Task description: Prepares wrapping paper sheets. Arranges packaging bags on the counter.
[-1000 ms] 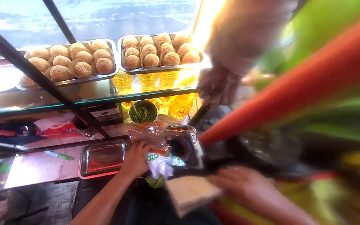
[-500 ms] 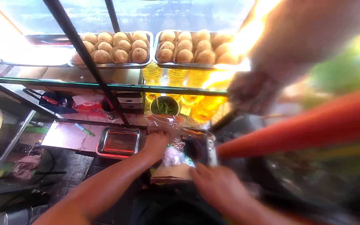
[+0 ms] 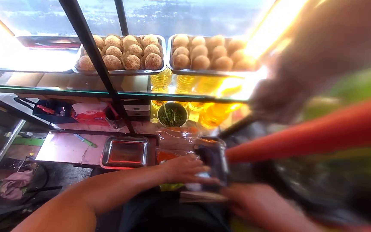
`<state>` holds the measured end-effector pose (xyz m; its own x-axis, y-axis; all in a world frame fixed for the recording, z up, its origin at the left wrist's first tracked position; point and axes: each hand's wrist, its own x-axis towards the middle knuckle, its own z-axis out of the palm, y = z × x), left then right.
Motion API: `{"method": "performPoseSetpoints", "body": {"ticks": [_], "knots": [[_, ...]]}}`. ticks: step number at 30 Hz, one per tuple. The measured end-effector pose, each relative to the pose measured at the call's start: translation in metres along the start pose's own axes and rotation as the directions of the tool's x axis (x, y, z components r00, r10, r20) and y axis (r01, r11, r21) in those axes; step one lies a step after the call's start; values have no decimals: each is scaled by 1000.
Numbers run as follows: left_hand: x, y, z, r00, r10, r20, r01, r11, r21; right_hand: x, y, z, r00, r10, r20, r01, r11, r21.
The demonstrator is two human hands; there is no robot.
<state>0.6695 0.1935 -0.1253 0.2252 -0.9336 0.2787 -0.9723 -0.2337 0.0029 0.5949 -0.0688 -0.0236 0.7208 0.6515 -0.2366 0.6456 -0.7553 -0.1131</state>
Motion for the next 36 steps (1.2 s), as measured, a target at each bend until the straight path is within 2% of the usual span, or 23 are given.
{"method": "performPoseSetpoints", "body": {"ticks": [2, 4, 6, 9, 12, 14, 19, 22, 26, 30, 33, 36], "knots": [[8, -7, 10, 1000, -12, 3, 13, 996, -91, -5, -2, -1, 1000, 18, -22, -17, 1000, 15], [13, -19, 17, 987, -143, 70, 154, 969, -195, -8, -4, -7, 998, 41, -47, -40, 999, 16], [18, -30, 16, 964, -221, 147, 250, 942, -223, -4, -7, -17, 994, 57, -94, -59, 998, -20], [27, -37, 12, 937, -267, 224, 322, 910, -263, 9, -11, -29, 984, 57, -171, -79, 989, -124], [34, -39, 13, 910, -294, 293, 380, 875, -301, 24, -15, -21, 980, 36, -197, -79, 973, -216], [38, -38, 12, 880, -315, 356, 427, 853, -299, 31, -18, -3, 986, 7, -168, -51, 966, -255], [50, -34, 4, 802, -397, 447, 535, 810, -239, 46, -23, 8, 996, -66, 63, 78, 974, -213], [54, -34, -1, 799, -403, 447, 543, 804, -245, 65, -14, -1, 975, -120, 188, 140, 986, -95], [53, -38, 4, 808, -377, 454, 512, 830, -222, 95, -42, -6, 920, -115, 374, 139, 990, -37], [43, -40, 11, 856, -346, 385, 450, 865, -223, 115, -59, 2, 921, -135, 365, 164, 985, -49], [34, -39, 9, 897, -325, 299, 400, 884, -240, 111, -38, 26, 949, -135, 285, 149, 989, -27], [32, -40, 12, 909, -301, 287, 375, 893, -251, 107, -17, 36, 949, -74, 306, 85, 996, -23]]}}
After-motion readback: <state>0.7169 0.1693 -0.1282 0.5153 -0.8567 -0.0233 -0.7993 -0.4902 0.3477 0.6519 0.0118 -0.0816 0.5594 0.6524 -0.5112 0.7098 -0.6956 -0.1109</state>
